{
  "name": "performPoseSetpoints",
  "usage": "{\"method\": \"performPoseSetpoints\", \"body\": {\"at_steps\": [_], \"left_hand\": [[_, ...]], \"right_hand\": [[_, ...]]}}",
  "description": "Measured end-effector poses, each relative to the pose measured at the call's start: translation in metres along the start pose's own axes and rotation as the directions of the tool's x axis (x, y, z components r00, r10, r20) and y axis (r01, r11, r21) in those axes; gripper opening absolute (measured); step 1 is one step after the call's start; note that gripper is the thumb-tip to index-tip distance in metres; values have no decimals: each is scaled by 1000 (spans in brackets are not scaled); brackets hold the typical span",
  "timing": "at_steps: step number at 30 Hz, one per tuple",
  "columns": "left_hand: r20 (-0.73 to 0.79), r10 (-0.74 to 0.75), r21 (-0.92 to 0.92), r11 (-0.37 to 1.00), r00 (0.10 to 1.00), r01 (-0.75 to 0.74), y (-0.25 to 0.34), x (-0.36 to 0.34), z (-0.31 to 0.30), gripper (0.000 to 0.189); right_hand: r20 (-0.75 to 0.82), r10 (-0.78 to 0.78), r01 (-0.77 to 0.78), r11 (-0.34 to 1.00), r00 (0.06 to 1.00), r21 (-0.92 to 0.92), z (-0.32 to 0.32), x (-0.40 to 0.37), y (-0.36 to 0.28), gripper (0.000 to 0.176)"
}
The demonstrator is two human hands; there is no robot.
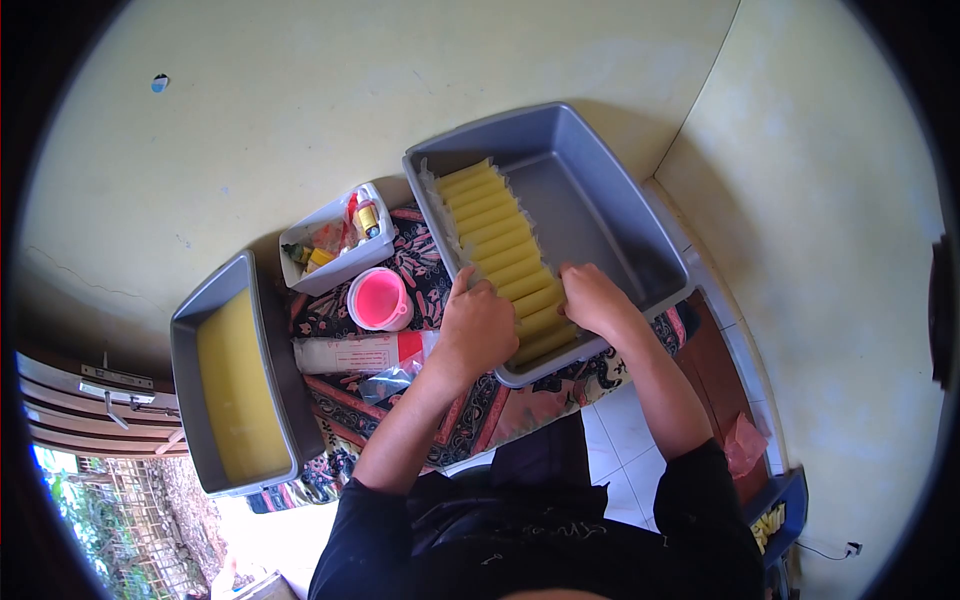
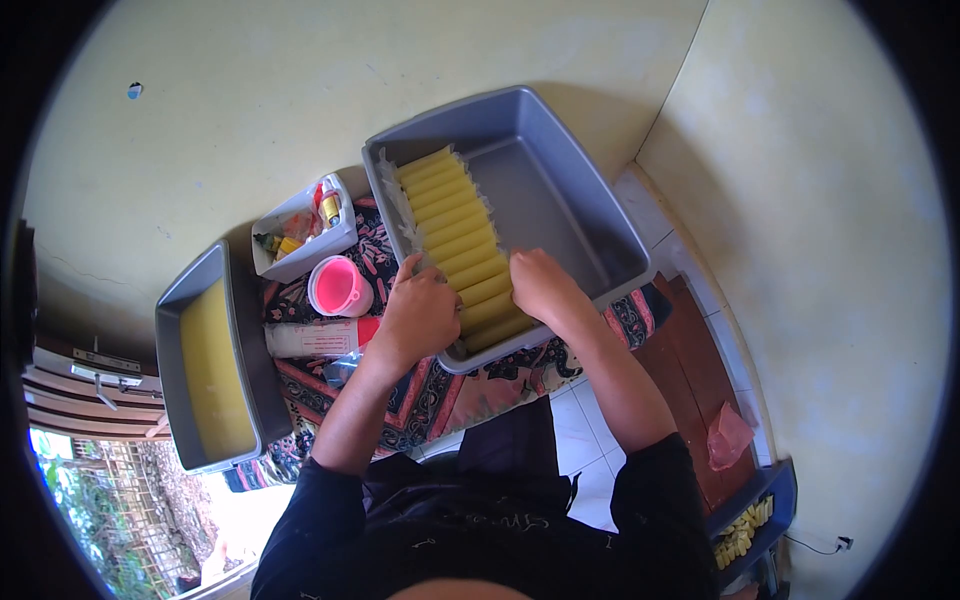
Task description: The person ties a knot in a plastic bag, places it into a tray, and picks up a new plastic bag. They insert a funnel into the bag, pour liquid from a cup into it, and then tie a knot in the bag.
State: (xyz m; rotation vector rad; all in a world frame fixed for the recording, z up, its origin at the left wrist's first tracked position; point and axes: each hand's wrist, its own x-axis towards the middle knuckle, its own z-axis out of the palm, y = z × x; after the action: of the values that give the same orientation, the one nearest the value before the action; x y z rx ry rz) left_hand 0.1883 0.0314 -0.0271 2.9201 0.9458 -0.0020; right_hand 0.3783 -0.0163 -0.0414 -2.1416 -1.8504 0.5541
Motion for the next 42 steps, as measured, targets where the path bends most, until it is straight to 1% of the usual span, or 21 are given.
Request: {"method": "performPoseSetpoints", "body": {"at_steps": [2,4,5,7,8,10,12,14,15,16,19,21,24,26,29,31,32,35,37,40,42], "left_hand": [[-9,1,-6,1000,1000,-1,0,0,2,21],[-19,-1,-11,1000,1000,1,0,0,2,21],[-13,-11,-23,1000,1000,10,0,0,1,21],[-8,-20,-36,999,1000,19,0,0,0,21],[-29,-26,-41,999,999,25,0,-1,1,21],[-52,-28,-50,998,998,26,1,-1,4,21],[-208,-7,-58,998,978,-5,0,-2,9,20],[-236,-13,-66,998,972,-2,1,-4,10,21],[-262,-19,-72,997,965,1,2,-4,10,22],[-263,-20,-71,997,965,1,2,-5,10,22],[-247,-30,-74,997,969,12,2,-7,7,23],[-135,-46,-35,999,990,42,3,-8,2,26],[-177,-43,-29,999,983,39,2,-9,5,26],[-170,-42,-25,999,984,39,2,-10,4,26],[-185,-38,-24,999,982,34,1,-10,7,25],[-206,-36,-25,999,978,31,2,-10,8,25],[-199,-37,-27,999,979,33,2,-10,7,25],[-203,-44,-37,999,978,38,2,-10,8,25],[-213,-46,-45,998,976,38,2,-10,8,25],[-194,-62,-52,997,979,53,3,-10,6,24],[-198,-67,-62,997,978,56,3,-10,7,25]], "right_hand": [[30,6,-5,1000,1000,-10,-1,0,0,28],[103,-18,19,1000,994,-7,-2,1,1,31],[106,-17,18,1000,994,-8,-2,1,1,31],[100,-91,91,996,991,11,-3,1,1,19],[102,-88,87,996,991,10,-1,1,1,19],[26,-90,90,996,996,18,1,1,0,19],[34,-89,87,996,995,37,-1,1,-2,20],[42,-90,88,995,995,56,-4,2,-5,20],[48,-71,68,996,996,63,-5,1,-6,28],[53,-53,49,996,997,70,-5,1,-7,37],[75,-43,37,996,996,75,-5,1,-8,39],[77,-36,30,996,996,80,-7,0,-9,39],[71,-16,10,996,997,89,-4,1,-4,38],[59,-2,-3,996,998,94,0,3,0,37],[-6,-8,8,999,1000,40,1,4,1,36],[54,62,-65,997,997,52,-1,4,-2,36],[53,63,-66,996,997,52,-1,4,-1,36],[82,21,-27,997,996,72,1,6,4,34],[89,-59,50,994,994,99,3,7,8,31],[122,-22,10,995,992,104,-2,4,3,29],[100,-15,6,996,995,93,-3,2,1,29]]}}
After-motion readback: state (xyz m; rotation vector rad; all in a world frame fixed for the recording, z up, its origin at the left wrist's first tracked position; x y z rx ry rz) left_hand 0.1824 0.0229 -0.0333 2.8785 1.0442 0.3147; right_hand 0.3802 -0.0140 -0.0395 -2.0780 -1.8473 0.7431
